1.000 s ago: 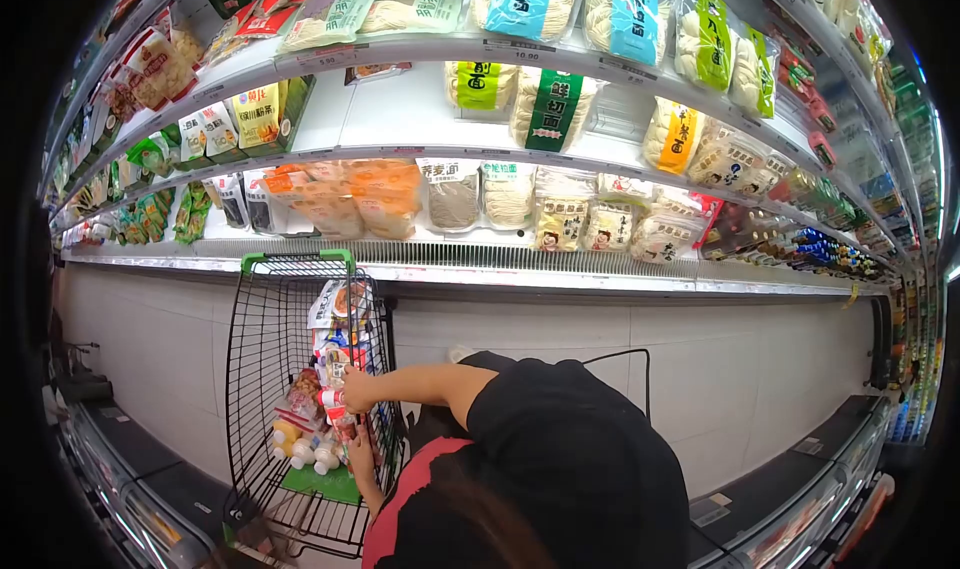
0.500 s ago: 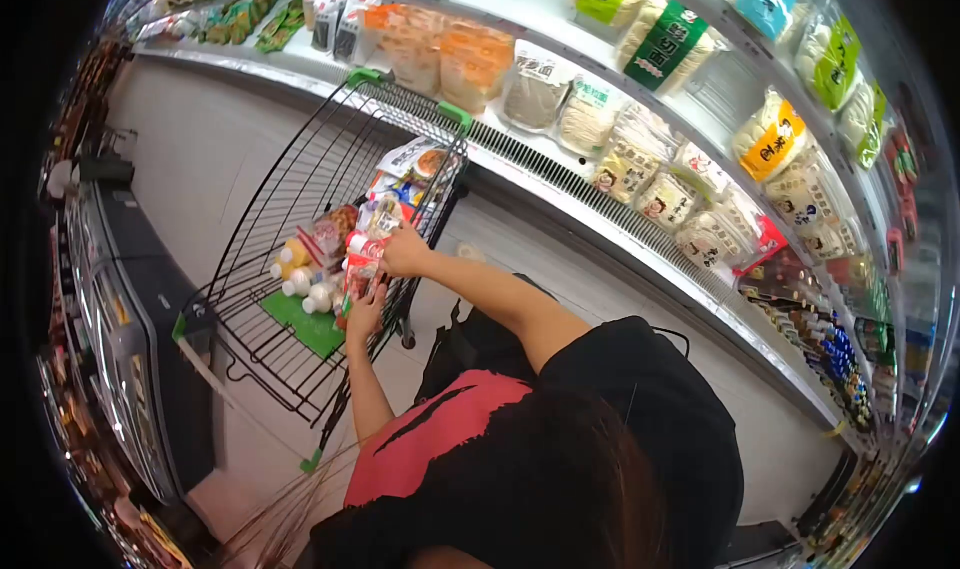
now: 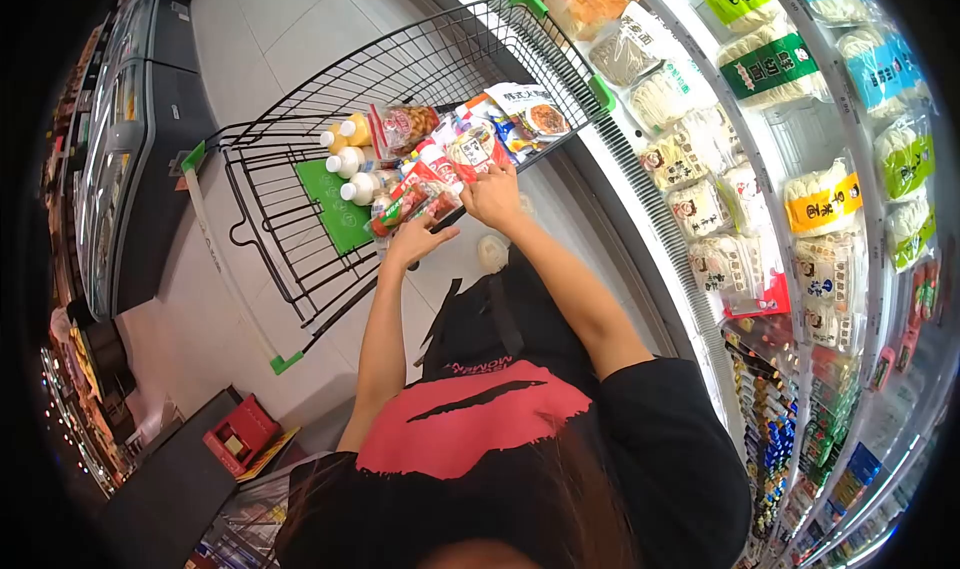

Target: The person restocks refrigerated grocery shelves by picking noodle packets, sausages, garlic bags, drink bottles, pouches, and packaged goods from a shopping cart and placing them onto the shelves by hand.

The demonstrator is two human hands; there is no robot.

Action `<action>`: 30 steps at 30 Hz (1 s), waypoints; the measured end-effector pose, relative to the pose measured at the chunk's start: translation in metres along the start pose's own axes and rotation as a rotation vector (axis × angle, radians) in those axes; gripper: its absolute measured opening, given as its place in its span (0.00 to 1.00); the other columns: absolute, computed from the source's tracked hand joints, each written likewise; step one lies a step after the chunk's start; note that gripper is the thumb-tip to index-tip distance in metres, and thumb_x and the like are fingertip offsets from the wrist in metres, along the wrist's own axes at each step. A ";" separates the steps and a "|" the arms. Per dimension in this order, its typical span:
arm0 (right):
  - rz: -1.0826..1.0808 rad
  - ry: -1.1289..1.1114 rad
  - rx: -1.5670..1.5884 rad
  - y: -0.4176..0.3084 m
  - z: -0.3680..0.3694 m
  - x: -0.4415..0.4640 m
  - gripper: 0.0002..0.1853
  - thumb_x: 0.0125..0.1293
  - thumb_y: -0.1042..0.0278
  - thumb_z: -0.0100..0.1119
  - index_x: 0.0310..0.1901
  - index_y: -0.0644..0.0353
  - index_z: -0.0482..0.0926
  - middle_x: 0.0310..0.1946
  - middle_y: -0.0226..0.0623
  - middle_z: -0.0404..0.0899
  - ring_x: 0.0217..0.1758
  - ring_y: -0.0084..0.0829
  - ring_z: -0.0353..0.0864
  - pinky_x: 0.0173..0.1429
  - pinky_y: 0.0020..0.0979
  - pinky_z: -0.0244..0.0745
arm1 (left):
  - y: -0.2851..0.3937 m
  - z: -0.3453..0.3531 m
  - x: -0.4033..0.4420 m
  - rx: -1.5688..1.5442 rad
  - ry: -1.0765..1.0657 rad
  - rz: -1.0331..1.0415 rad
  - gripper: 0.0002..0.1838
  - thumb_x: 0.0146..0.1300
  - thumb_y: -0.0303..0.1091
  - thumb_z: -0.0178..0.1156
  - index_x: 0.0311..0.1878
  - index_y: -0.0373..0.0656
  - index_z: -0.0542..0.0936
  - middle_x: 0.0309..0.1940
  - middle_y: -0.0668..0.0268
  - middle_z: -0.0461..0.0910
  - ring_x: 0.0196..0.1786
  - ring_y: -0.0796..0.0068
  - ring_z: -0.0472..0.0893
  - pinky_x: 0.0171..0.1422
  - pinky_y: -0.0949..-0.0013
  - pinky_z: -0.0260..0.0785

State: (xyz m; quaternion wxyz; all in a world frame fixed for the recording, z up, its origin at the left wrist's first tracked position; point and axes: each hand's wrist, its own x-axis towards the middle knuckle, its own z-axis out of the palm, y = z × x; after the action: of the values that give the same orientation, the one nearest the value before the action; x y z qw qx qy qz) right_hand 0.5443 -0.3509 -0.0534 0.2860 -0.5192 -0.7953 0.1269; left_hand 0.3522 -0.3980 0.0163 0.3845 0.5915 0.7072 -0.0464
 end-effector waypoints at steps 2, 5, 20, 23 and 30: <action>0.004 -0.007 -0.010 0.001 -0.004 -0.016 0.16 0.57 0.61 0.55 0.15 0.55 0.82 0.19 0.33 0.81 0.31 0.36 0.78 0.51 0.45 0.64 | -0.001 0.013 -0.010 -0.016 0.007 0.025 0.43 0.45 0.71 0.68 0.46 0.33 0.83 0.41 0.48 0.85 0.48 0.55 0.84 0.55 0.58 0.73; -0.001 -0.026 -0.050 0.012 -0.033 -0.039 0.17 0.58 0.61 0.55 0.14 0.55 0.81 0.20 0.34 0.81 0.30 0.36 0.78 0.49 0.44 0.64 | 0.020 0.041 -0.026 -0.007 0.023 0.064 0.44 0.44 0.71 0.68 0.47 0.34 0.83 0.42 0.47 0.85 0.49 0.54 0.84 0.56 0.57 0.73; 0.177 -0.548 0.472 -0.027 0.074 -0.059 0.21 0.59 0.67 0.57 0.51 0.69 0.72 0.54 0.65 0.67 0.49 0.60 0.78 0.55 0.48 0.75 | 0.014 0.099 -0.074 -0.573 0.236 -0.151 0.21 0.68 0.48 0.60 0.45 0.35 0.81 0.28 0.63 0.82 0.27 0.76 0.82 0.30 0.71 0.72; 0.147 -0.534 0.511 -0.022 0.087 -0.061 0.25 0.55 0.68 0.59 0.56 0.66 0.72 0.54 0.65 0.69 0.60 0.61 0.71 0.60 0.49 0.72 | 0.018 0.090 -0.078 -0.698 0.274 -0.258 0.17 0.68 0.42 0.59 0.38 0.34 0.80 0.30 0.58 0.84 0.30 0.67 0.85 0.35 0.63 0.74; 0.158 -0.580 0.413 -0.025 0.075 -0.070 0.31 0.52 0.69 0.63 0.60 0.59 0.69 0.56 0.64 0.64 0.55 0.63 0.74 0.59 0.48 0.74 | -0.040 0.098 -0.046 -0.021 0.870 -0.413 0.20 0.61 0.33 0.62 0.54 0.32 0.75 0.55 0.43 0.77 0.52 0.48 0.79 0.58 0.54 0.70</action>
State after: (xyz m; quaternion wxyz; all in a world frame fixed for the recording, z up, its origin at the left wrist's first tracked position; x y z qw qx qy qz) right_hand 0.5024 -0.4172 -0.1243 0.1366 -0.4527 -0.7585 0.4484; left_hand 0.3652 -0.4979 -0.0401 0.0417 0.3994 0.9055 0.1371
